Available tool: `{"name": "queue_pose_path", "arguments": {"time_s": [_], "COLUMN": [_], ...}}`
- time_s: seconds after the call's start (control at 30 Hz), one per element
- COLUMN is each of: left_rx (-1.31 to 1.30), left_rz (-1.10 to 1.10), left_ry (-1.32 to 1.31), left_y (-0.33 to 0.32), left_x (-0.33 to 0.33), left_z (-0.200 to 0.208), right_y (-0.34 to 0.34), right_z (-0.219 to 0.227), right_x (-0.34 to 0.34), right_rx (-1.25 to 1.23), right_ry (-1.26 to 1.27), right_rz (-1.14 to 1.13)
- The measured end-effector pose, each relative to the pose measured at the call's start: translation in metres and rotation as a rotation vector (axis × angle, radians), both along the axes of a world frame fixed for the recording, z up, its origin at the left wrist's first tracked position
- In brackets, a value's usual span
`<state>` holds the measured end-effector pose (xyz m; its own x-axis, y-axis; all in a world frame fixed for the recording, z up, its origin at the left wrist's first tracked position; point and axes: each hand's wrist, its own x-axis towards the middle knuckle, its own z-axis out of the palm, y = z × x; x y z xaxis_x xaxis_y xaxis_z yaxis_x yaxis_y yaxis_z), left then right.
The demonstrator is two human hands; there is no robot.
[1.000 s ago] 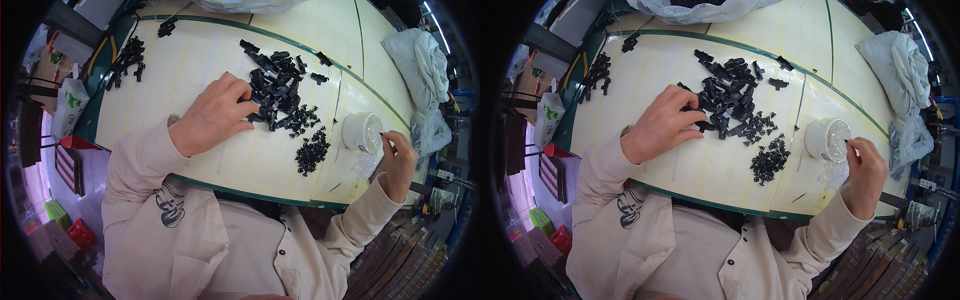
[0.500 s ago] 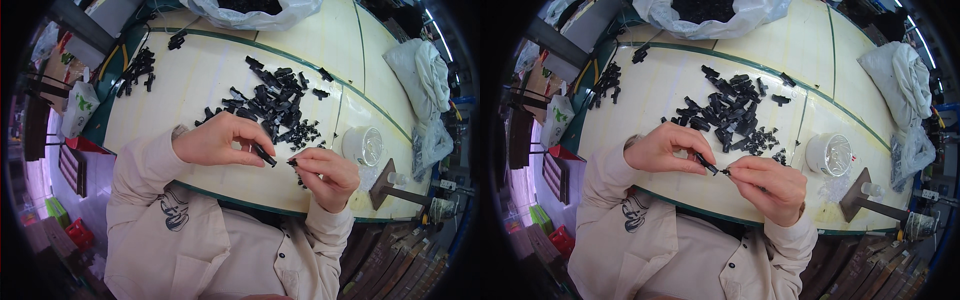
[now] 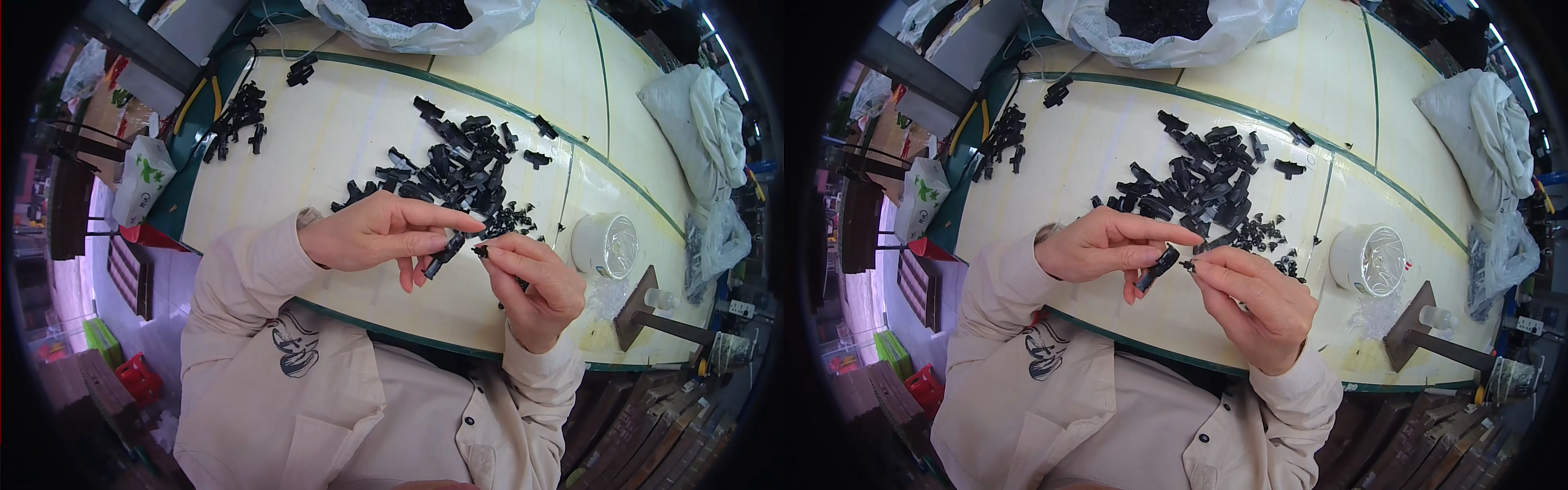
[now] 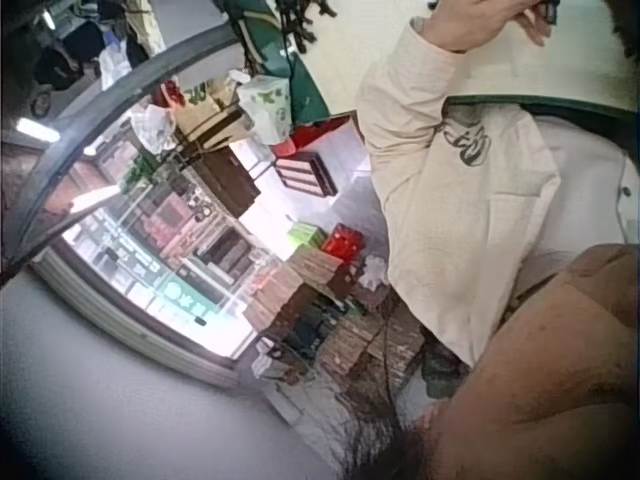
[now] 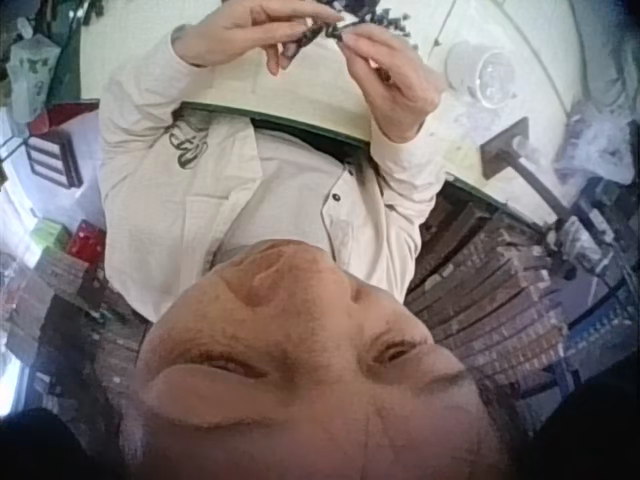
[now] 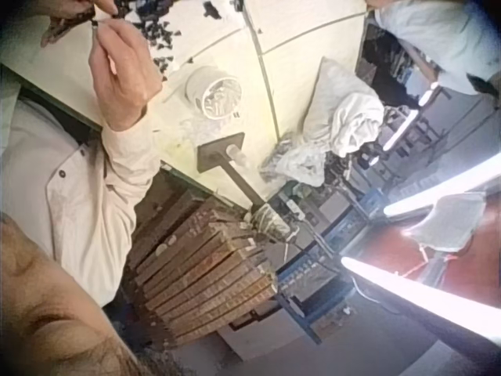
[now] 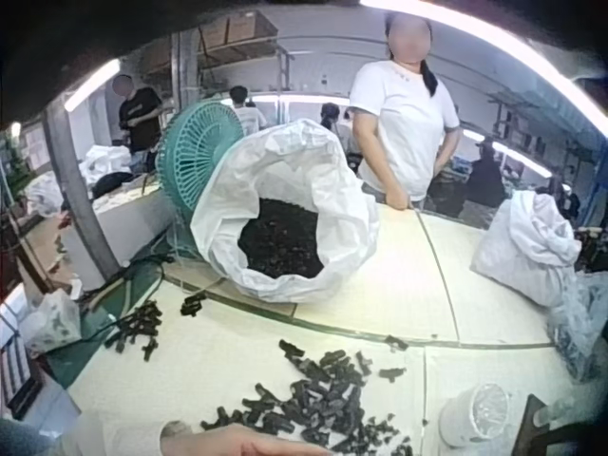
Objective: Manually assembling small black plastic components by hand at a factory workbench.
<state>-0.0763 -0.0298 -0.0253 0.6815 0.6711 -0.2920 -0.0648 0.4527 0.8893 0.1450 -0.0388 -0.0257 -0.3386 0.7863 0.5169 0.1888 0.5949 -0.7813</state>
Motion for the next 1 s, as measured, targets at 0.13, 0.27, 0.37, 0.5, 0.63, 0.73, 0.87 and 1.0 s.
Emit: {"name": "queue_pose_path", "arguments": {"time_s": [0.13, 0.27, 0.37, 0.5, 0.63, 0.73, 0.87, 1.0], "left_rx": [0.006, 0.081, 0.073, 0.091, 0.105, 0.115, 0.185, 0.312], "left_rz": [0.091, 0.128, 0.147, 0.172, 0.170, 0.176, 0.200, 0.216], "left_ry": [-0.016, -0.012, 0.001, -0.004, 0.001, 0.008, 0.021, 0.100], "left_y": [-0.001, -0.001, -0.001, -0.002, -0.003, -0.003, -0.005, -0.007], "left_x": [0.001, 0.001, 0.001, 0.002, 0.002, 0.002, 0.002, 0.004], "left_z": [-0.004, -0.005, -0.004, -0.008, -0.009, -0.010, -0.010, -0.006], "right_y": [0.003, 0.003, 0.003, 0.003, 0.003, 0.003, 0.002, 0.000], "right_z": [0.001, -0.001, -0.003, -0.004, -0.004, -0.004, -0.002, -0.002], "right_x": [-0.002, -0.004, -0.005, -0.007, -0.007, -0.007, -0.006, -0.008], "right_rx": [0.044, 0.061, 0.082, 0.099, 0.088, 0.088, 0.093, 0.144], "right_ry": [-0.046, -0.090, -0.103, -0.095, -0.097, -0.103, -0.154, -0.220], "right_rz": [0.011, -0.004, -0.001, 0.003, 0.007, 0.003, 0.014, 0.009]}}
